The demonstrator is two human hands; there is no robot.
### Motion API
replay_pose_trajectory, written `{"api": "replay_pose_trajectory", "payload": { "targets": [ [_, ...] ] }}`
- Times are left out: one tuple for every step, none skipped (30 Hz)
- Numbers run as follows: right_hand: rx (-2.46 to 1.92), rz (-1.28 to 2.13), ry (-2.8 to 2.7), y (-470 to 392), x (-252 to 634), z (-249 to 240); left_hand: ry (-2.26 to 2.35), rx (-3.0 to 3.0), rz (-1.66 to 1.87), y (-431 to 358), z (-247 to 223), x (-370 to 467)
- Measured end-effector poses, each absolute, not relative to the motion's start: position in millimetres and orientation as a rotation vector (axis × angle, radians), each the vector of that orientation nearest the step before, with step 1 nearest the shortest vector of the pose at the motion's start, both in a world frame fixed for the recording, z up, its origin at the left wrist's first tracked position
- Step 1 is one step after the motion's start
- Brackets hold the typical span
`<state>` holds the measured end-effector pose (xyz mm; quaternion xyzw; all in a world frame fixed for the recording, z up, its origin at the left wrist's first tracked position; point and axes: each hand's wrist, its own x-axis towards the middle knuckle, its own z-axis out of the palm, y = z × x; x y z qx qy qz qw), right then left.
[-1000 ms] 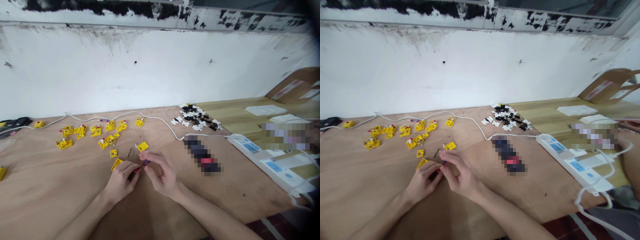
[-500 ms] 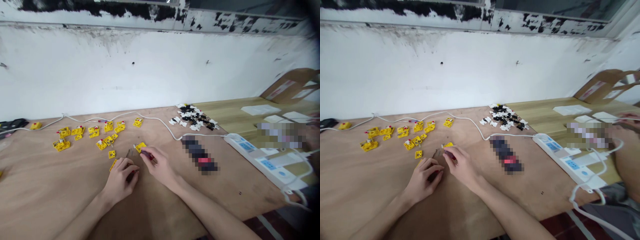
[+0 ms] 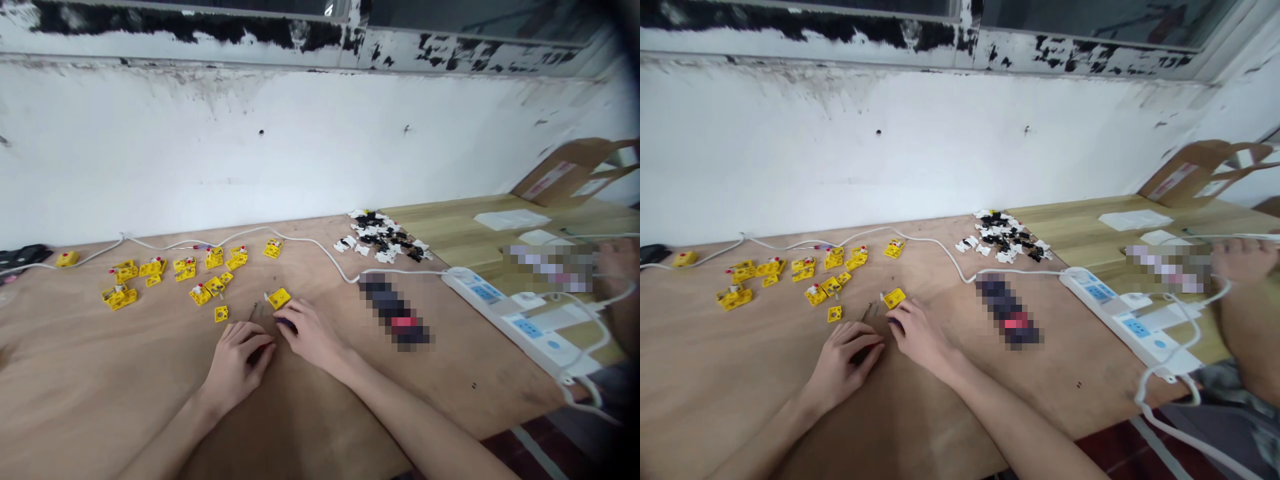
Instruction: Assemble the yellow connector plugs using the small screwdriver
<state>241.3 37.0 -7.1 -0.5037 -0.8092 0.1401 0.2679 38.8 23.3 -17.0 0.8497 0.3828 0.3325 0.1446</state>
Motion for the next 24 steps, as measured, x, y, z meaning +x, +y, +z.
{"api": "replay_pose_trajectory", "payload": {
  "targets": [
    [-1.351, 0.379, -2.181, 37, 242, -7, 1.102, 2.441, 0.963, 24, -17, 39],
    [-1.338, 0.383, -2.177, 37, 242, -6, 1.099, 2.435, 0.970, 24, -17, 39],
    [-1.319, 0.386, -2.176, 36, 242, -4, 1.095, 2.430, 0.979, 24, -17, 39],
    [-1.296, 0.388, -2.180, 36, 242, -2, 1.091, 2.425, 0.993, 24, -16, 39],
    [-1.271, 0.388, -2.189, 35, 242, -1, 1.087, 2.423, 1.001, 24, -16, 38],
    [-1.247, 0.385, -2.202, 34, 242, 2, 1.084, 2.421, 1.010, 24, -16, 38],
    [-1.225, 0.380, -2.217, 32, 242, 4, 1.085, 2.419, 1.021, 24, -16, 38],
    [-1.207, 0.375, -2.234, 31, 242, 6, 1.090, 2.415, 1.031, 25, -16, 37],
    [-1.194, 0.370, -2.250, 30, 242, 7, 1.098, 2.407, 1.040, 25, -16, 37],
    [-1.185, 0.368, -2.264, 29, 242, 9, 1.107, 2.398, 1.048, 25, -16, 37],
    [-1.178, 0.365, -2.276, 29, 242, 11, 1.115, 2.386, 1.056, 25, -17, 37],
    [-1.173, 0.364, -2.286, 28, 242, 12, 1.122, 2.371, 1.068, 26, -17, 37],
    [-1.166, 0.365, -2.295, 28, 242, 13, 1.127, 2.351, 1.083, 26, -17, 37],
    [-1.159, 0.367, -2.302, 28, 242, 13, 1.129, 2.324, 1.104, 25, -17, 36],
    [-1.147, 0.371, -2.309, 28, 242, 13, 1.129, 2.290, 1.125, 25, -17, 36],
    [-1.133, 0.377, -2.313, 28, 242, 13, 1.127, 2.253, 1.143, 25, -17, 36],
    [-1.119, 0.387, -2.315, 28, 241, 13, 1.123, 2.219, 1.158, 24, -17, 36],
    [-1.109, 0.398, -2.312, 27, 241, 12, 1.118, 2.191, 1.168, 24, -17, 35],
    [-1.101, 0.408, -2.305, 27, 240, 11, 1.115, 2.171, 1.174, 23, -17, 35],
    [-1.098, 0.417, -2.298, 27, 239, 11, 1.113, 2.160, 1.180, 23, -17, 35],
    [-1.097, 0.424, -2.292, 27, 239, 10, 1.115, 2.152, 1.188, 23, -17, 35],
    [-1.098, 0.429, -2.287, 27, 238, 9, 1.121, 2.144, 1.199, 23, -16, 34],
    [-1.100, 0.431, -2.284, 27, 237, 9, 1.128, 2.135, 1.205, 22, -16, 34],
    [-1.100, 0.430, -2.282, 27, 237, 9, 1.132, 2.130, 1.209, 22, -16, 34]
  ]
}}
